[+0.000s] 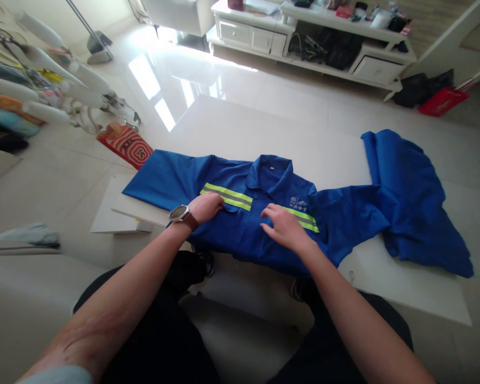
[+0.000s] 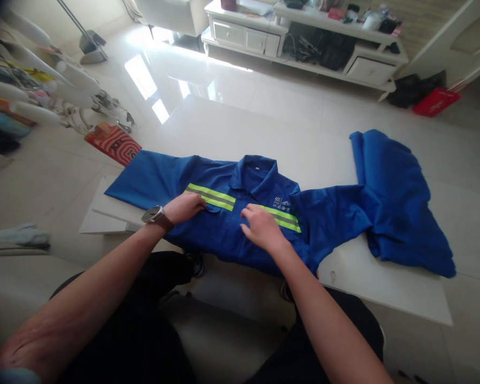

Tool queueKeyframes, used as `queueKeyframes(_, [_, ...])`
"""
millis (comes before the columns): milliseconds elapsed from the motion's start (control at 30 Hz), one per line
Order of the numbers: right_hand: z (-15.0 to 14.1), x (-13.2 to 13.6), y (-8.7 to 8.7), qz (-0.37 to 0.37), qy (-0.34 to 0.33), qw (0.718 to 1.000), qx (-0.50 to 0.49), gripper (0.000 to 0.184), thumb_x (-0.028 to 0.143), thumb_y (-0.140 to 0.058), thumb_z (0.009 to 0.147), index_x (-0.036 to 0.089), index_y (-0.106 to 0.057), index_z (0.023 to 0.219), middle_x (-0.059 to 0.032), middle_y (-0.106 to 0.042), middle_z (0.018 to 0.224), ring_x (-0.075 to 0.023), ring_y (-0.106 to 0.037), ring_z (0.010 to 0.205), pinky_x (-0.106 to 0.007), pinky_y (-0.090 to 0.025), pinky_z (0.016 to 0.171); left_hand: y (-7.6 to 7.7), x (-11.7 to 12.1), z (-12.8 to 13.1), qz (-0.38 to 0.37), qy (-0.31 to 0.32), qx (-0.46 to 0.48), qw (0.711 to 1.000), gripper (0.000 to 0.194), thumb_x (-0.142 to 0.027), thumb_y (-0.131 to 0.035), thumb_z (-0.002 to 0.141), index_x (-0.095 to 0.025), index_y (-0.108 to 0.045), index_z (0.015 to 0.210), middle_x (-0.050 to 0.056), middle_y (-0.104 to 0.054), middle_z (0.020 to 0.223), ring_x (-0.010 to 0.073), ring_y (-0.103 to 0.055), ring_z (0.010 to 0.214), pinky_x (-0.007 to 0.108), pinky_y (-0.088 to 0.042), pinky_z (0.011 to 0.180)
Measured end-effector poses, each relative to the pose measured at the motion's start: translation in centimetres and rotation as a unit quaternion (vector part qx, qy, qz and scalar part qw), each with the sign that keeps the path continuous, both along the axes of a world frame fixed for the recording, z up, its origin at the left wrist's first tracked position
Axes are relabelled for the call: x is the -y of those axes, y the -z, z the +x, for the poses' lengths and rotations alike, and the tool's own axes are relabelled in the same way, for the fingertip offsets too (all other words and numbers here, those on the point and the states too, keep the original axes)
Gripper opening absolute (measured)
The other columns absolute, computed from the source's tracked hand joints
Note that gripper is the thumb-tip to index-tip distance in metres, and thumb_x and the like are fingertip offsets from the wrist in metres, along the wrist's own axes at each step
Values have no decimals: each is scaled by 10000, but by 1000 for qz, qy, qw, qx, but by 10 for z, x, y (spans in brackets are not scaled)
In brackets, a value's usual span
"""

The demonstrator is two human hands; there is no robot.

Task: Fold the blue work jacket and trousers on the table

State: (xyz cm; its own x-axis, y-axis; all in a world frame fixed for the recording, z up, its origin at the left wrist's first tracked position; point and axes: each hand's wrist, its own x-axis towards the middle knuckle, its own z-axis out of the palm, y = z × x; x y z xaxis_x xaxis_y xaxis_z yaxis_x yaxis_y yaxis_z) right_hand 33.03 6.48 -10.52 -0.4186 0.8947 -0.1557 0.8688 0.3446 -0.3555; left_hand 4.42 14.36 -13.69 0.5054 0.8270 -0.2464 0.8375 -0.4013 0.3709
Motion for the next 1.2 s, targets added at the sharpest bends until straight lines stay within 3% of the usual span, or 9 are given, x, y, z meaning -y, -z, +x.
queueKeyframes(167, [-69, 12, 28, 22, -146, 983, -106, 467, 243, -597, 980, 144, -582, 1435, -139, -578, 1504, -269, -509, 1418, -417, -469, 1121, 0, -1, 1, -8, 2, -10, 1000, 176, -154, -655, 861, -192, -825, 889, 87, -794, 930, 243, -718, 912, 309, -523, 849])
queueKeyframes(400, [-115, 20, 58, 52, -186, 978, -77, 587, 222, -536, 983, 92, -465, 1551, -159, -439, 1627, -263, -391, 1518, -408, -382, 1192, 11, -8, -12, -61, -45, 63, 995, 86, -153, -761, 805, -187, -838, 819, 64, -810, 848, 209, -736, 829, 271, -519, 780])
queueKeyframes(567, [-122, 26, 68, 20, -139, 989, -42, 744, 303, -578, 966, 105, -318, 1634, -143, -289, 1699, -272, -302, 1562, -436, -385, 1184, 19, -4, -21, -54, -41, 97, 993, 103, -198, -747, 834, -217, -849, 839, 52, -812, 852, 206, -736, 832, 272, -518, 786])
queueKeyframes(800, [-124, 22, 64, -5, -139, 990, -27, 750, 320, -590, 947, 130, -343, 1629, -126, -316, 1689, -273, -275, 1572, -459, -395, 1160, 20, 4, -17, -6, -74, 94, 993, 114, -162, -716, 849, -193, -822, 821, 72, -792, 848, 211, -702, 811, 288, -487, 742])
queueKeyframes(933, [-124, 20, 66, 0, -140, 989, -43, 756, 298, -596, 930, 104, -355, 1621, -141, -315, 1685, -253, -227, 1596, -432, -368, 1184, 23, -1, -16, -20, -92, 108, 990, 104, -156, -728, 857, -172, -794, 778, 69, -771, 800, 191, -670, 749, 282, -464, 710])
queueKeyframes(1200, [-125, 20, 66, 7, -147, 988, -51, 753, 265, -618, 915, 74, -383, 1604, -179, -356, 1660, -272, -297, 1572, -434, -348, 1214, 30, -2, -15, -36, -115, 124, 985, 96, -150, -723, 852, -182, -771, 775, 49, -765, 805, 181, -674, 775, 275, -482, 757])
